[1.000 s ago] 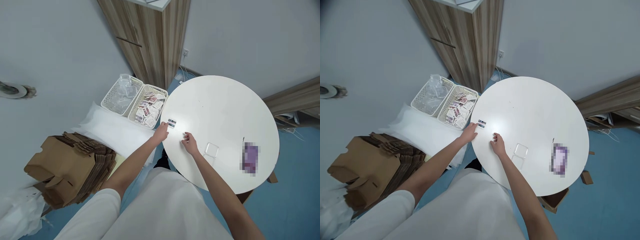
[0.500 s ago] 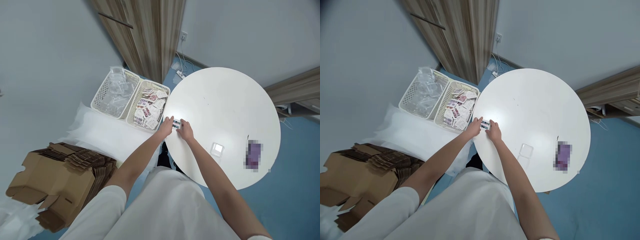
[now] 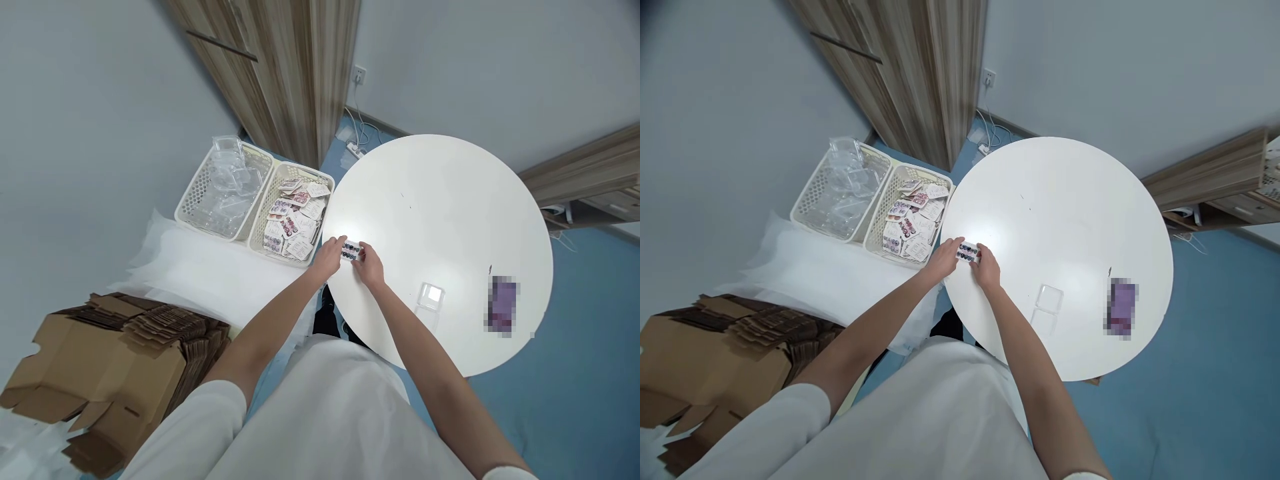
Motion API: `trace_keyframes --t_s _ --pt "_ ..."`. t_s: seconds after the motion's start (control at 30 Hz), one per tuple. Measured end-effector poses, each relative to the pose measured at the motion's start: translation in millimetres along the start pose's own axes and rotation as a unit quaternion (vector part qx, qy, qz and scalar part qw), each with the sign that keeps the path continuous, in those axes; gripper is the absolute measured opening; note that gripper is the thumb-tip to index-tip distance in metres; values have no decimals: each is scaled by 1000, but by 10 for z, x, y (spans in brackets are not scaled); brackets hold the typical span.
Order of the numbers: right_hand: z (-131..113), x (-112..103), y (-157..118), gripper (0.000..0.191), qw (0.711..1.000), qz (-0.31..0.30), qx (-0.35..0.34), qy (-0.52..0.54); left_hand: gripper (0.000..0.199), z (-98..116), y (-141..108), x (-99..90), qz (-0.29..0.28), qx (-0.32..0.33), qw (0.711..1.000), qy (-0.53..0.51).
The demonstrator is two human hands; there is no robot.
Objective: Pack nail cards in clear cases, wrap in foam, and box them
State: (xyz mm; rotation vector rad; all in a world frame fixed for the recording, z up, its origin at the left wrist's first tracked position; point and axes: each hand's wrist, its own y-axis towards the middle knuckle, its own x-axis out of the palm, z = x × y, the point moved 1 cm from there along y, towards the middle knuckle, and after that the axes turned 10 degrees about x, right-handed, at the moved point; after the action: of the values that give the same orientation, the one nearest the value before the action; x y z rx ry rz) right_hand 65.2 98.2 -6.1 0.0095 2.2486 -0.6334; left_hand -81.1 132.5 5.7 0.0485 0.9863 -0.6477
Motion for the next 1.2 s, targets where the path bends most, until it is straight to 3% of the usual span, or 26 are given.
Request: trace_keyframes --t_s 0.27,0.5,0.7,0.9,1.03,1.2 --pt "213 -144 -206 62 993 -18 -43 109 67 137 -158 8 20 73 996 -37" --pt "576 -451 -582 74 991 0 -82 106 68 564 -265 159 50 145 986 -65" --pt "1060 -790 -992 66 988 19 -96 120 63 1116 -407 443 43 184 980 -65" --pt "1778 -997 -1355 63 990 32 -96 101 62 1653 -534 901 -22 179 983 -34" --pt "2109 -1046 -1436 62 995 40 -56 66 59 1896 -506 1143 -65 152 986 18" --pt "2257 -1068 -1391 63 999 21 -5 41 55 2062 -393 1275 -102 98 987 71"
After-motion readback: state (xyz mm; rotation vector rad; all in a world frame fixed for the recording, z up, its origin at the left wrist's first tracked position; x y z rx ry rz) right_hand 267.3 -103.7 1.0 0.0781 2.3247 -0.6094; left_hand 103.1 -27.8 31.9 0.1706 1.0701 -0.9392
